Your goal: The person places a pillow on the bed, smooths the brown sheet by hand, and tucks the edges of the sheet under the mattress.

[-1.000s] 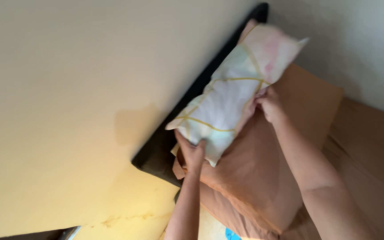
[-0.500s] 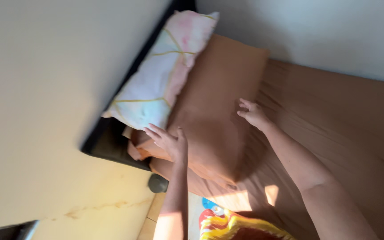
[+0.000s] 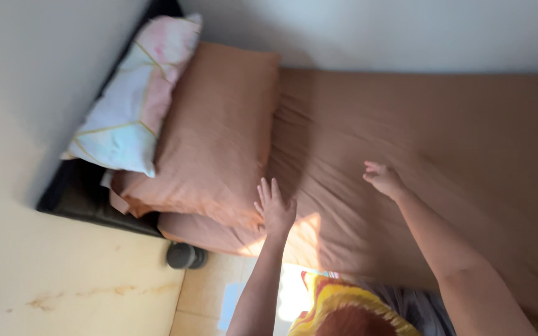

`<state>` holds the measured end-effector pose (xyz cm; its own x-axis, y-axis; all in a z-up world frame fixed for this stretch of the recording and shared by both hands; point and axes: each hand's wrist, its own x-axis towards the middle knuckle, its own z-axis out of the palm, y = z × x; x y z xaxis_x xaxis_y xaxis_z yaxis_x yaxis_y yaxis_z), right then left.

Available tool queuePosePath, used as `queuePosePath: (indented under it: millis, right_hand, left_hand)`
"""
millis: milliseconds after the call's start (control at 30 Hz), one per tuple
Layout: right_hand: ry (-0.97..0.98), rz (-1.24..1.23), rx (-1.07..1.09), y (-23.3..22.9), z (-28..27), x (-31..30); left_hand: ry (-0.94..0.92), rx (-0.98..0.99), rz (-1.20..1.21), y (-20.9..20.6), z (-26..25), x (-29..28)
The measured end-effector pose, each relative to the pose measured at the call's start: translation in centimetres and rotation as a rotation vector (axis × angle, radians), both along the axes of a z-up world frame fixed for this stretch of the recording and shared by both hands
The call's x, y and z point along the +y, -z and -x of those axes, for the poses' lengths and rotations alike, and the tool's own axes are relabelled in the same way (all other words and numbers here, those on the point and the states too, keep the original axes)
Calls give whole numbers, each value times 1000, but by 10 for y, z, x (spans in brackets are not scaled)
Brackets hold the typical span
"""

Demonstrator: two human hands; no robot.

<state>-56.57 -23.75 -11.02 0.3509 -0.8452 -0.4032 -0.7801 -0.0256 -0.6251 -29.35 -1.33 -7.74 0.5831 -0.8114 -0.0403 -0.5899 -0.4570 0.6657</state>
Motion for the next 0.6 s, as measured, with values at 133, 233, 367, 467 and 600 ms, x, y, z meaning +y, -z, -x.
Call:
queuePosePath:
  millis: [133, 233, 367, 467, 600]
  right_hand:
    - [74, 3, -35, 28, 77, 48]
    - [23, 22, 14, 53, 130, 85]
    - [17, 3, 36, 75, 190, 137]
    - [39, -6, 20, 76, 236, 167]
    - [75, -21, 19, 67, 301, 188]
  left_hand:
    - [118, 2, -88, 26, 54, 27]
    - [189, 38, -170, 39, 97, 57]
    - [267, 66, -248, 46, 148, 90]
    - [346, 80, -281, 49, 183, 96]
    - [427, 44, -203, 58, 234, 93]
